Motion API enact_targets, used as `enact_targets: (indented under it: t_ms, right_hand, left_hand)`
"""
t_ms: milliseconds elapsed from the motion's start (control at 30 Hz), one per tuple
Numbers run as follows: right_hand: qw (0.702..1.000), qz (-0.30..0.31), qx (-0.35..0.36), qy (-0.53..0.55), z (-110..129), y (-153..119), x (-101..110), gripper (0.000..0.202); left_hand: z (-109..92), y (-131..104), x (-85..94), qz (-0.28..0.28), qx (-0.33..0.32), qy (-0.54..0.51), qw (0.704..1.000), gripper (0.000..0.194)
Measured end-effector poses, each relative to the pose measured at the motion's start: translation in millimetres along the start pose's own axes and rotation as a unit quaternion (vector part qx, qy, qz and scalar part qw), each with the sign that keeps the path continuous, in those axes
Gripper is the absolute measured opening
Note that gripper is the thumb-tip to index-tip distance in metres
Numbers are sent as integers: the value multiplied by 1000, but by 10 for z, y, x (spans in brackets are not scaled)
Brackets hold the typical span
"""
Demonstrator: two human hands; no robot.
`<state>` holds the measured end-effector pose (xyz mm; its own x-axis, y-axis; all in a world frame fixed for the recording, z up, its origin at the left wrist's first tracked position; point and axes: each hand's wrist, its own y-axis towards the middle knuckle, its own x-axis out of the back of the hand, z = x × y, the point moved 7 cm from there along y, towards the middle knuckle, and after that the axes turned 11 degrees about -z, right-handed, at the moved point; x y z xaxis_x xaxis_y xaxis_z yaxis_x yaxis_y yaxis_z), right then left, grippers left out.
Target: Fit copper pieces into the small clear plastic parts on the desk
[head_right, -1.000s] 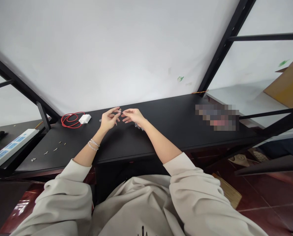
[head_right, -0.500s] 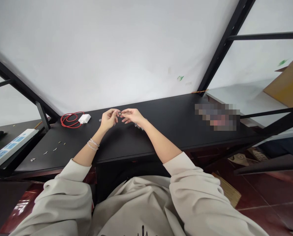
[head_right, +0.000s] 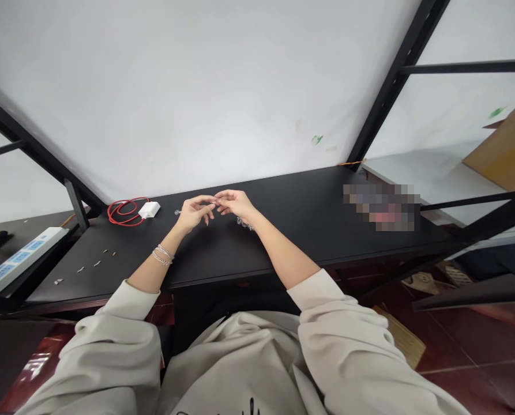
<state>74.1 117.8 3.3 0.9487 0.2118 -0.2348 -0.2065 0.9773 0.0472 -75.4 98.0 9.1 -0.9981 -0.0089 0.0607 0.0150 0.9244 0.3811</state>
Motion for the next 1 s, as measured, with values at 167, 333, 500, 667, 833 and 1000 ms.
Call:
enact_targets:
  t_ms: [167,333,500,667,833,1000]
  right_hand:
    - [1000,5,4,-5,-29,5,12,16]
    - [1000,18,-9,-4,-64,12,5,22]
    - [999,30,-33,-28,-59,-32,-28,13]
    - [998,37,-28,-33,-59,-38,-41,16]
    - [999,21,-31,-17,-67,-24,-37,16]
    - [999,31,-33,-20,-36,-58,-60,21]
  left_hand:
    - [-33,-23,-28,5,-12,13,1000,38]
    - [-47,-27,-16,-21,-20,43,999,42]
    - [-17,-3,32,-43,-20,55,997,55]
    - [-14,-2,39,-50,-13,80,995,49]
    - [-31,-1,49,-67,-15,71,995,51]
    - [-58,-5,48,-71,-26,62,995,50]
